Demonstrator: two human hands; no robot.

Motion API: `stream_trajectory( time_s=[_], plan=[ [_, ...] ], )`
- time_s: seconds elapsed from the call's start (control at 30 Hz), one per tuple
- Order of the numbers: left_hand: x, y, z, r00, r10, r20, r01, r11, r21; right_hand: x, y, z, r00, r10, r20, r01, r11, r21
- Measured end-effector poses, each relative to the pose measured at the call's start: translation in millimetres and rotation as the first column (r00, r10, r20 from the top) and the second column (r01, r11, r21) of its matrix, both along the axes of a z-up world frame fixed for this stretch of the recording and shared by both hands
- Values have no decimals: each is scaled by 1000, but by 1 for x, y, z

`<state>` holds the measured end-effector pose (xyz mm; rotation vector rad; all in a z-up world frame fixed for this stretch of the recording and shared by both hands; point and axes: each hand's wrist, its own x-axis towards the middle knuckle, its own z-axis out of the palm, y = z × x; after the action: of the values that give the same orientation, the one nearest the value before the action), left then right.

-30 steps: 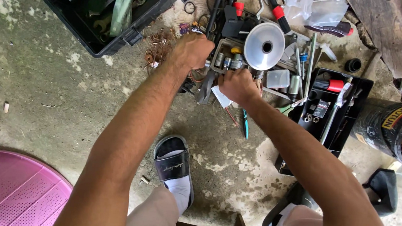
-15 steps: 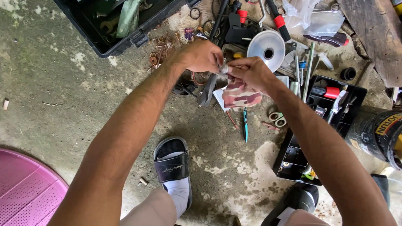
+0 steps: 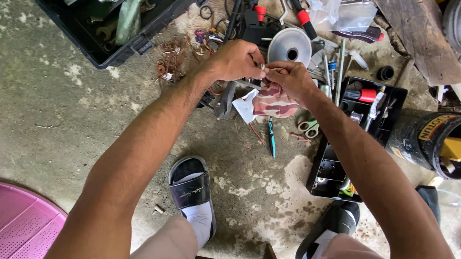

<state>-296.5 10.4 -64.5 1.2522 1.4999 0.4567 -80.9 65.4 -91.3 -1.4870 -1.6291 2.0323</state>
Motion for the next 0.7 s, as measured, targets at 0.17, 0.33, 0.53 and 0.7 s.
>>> stream_trajectory(
  time_s=[0.17, 0.33, 0.53, 0.7],
  plan=[
    [2, 9, -11, 993, -8, -115, 0, 998, -70, 16, 5, 11, 860, 398, 320, -444, 893, 81],
    [-4, 10, -6, 989, -3, -147, -18, 990, -141, 26, -4, 7, 328, 749, 576, -851, 499, -164],
    [-8, 8, 14, 996, -26, -80, 8, 977, -213, 9, -36, 26, 30, 702, 712, -934, 274, -231],
    [-8, 3, 27, 954, 74, 291, 7, 963, -269, 17, -54, -16, -54, 523, 850, -988, 94, -120]
  ],
)
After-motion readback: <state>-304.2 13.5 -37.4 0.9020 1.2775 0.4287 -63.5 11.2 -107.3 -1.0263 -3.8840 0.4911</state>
